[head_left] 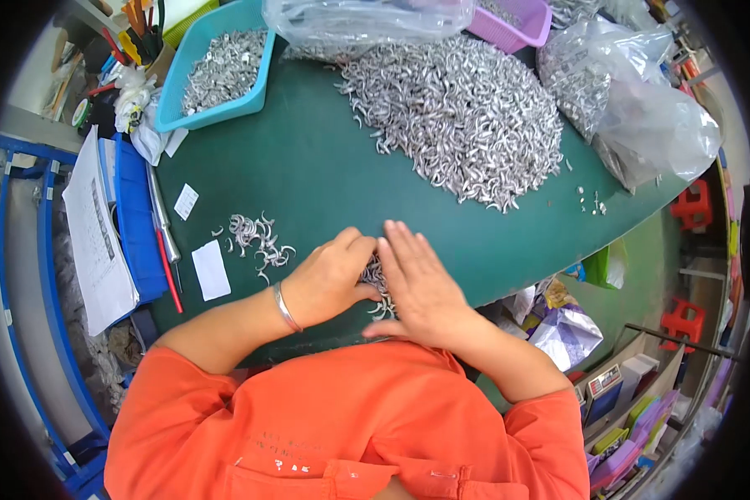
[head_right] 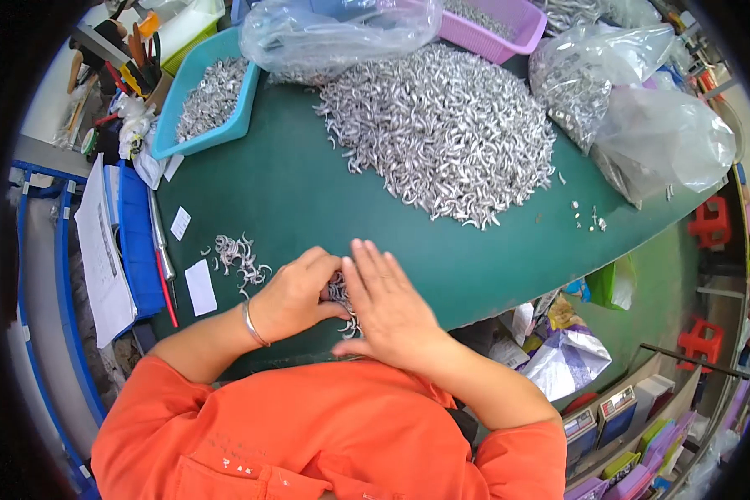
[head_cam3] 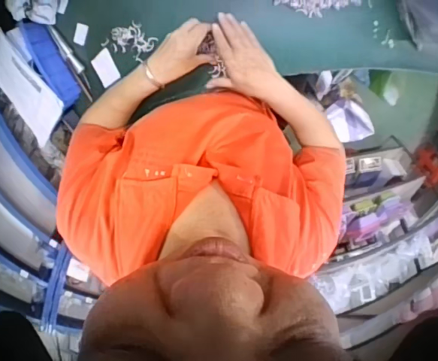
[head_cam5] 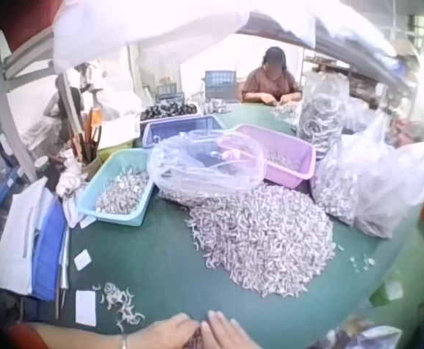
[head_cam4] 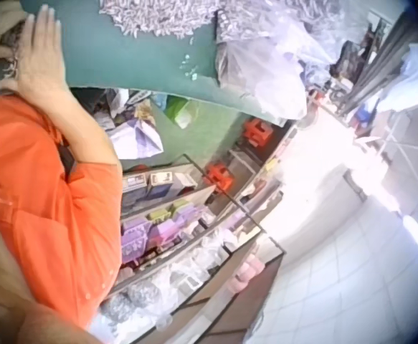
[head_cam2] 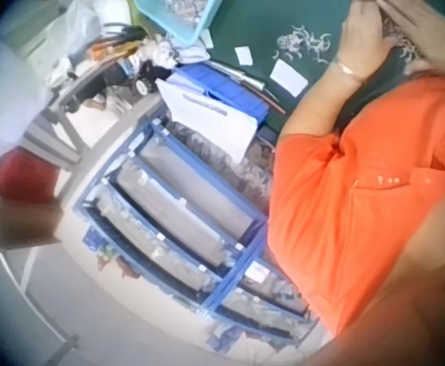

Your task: The person picks small, silver, curved metal pieces from a large pile on a green table and places them one by one into a clear plastic bag. The person uses both hands to gather and transfer the parts, occasionally adjusting the bag's position.

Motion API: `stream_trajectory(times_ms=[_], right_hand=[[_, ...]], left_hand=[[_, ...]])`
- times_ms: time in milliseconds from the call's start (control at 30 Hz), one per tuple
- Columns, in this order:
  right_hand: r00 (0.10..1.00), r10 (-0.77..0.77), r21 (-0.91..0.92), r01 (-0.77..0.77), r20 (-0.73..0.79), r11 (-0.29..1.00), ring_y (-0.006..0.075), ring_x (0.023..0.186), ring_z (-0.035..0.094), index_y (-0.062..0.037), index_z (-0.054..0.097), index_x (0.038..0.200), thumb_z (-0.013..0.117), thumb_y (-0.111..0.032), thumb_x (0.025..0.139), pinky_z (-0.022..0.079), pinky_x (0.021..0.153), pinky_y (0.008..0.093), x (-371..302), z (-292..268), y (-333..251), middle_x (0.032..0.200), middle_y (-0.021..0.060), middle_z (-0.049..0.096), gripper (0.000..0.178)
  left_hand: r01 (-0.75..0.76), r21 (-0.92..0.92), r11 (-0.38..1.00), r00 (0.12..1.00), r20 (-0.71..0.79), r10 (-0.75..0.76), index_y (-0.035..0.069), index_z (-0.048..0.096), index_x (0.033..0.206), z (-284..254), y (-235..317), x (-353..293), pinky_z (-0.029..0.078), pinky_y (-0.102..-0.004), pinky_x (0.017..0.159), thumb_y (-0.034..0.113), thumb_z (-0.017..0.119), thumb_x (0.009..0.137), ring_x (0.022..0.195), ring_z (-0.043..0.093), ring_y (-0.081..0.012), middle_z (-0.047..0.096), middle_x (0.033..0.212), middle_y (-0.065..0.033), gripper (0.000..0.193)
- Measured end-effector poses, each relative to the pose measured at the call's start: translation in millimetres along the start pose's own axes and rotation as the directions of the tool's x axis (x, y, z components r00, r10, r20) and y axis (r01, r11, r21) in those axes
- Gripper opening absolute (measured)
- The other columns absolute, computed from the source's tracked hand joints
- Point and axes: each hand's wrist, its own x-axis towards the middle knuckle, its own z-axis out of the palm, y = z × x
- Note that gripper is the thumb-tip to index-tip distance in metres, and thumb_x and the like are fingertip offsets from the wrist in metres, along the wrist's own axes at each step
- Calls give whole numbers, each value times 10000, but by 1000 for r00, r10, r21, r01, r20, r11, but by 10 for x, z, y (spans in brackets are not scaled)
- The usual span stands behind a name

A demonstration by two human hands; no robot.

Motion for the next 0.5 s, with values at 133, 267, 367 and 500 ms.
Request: stream_trajectory(times_ms=[133, 267, 367, 500], right_hand=[[992, -18, -39, 13, -123, 999, 379, 1257, 452, 64, 359, 1404, 732, -291, 778, 390, 1016, 466, 379, 247, -15, 1364, 228, 458, 811], [977, -154, -154, 132, -145, 979, 295, 981, 567, -44, 583, 1008, 658, -156, 772, 469, 725, 408, 614, 231, 171, 1006, 96, 572, 272], [938, -224, -101, 204, -267, 974, 288, 818, 595, -50, 552, 808, 663, -109, 798, 490, 630, 397, 717, 199, 257, 821, 98, 545, 126], [864, 28, 297, 142, -502, 944, 291, 700, 600, -42, 599, 842, 671, -50, 821, 487, 600, 363, 882, 203, 133, 781, 116, 572, 75]], left_hand=[[350, -488, 799, 896, -73, -437, -24, 500, 1164, -11, -2, -72, 570, -265, 737, -23, 734, 781, 866, 671, -134, 672, 992, -109, 449], [321, -640, 698, 841, -146, -521, -11, 474, 1228, 11, -114, -234, 504, -309, 936, -26, 680, 847, 1097, 613, -197, 622, 1148, -143, 434], [229, -895, 382, 759, -82, -646, -24, 456, 1279, 42, -77, -255, 461, -348, 999, 73, 603, 938, 1199, 565, -249, 574, 1264, -181, 383], [53, -961, -273, 774, 213, -597, 6, 445, 1334, -14, 38, -107, 412, -428, 1057, 345, 399, 1047, 1258, 502, -310, 539, 1311, -183, 447]])
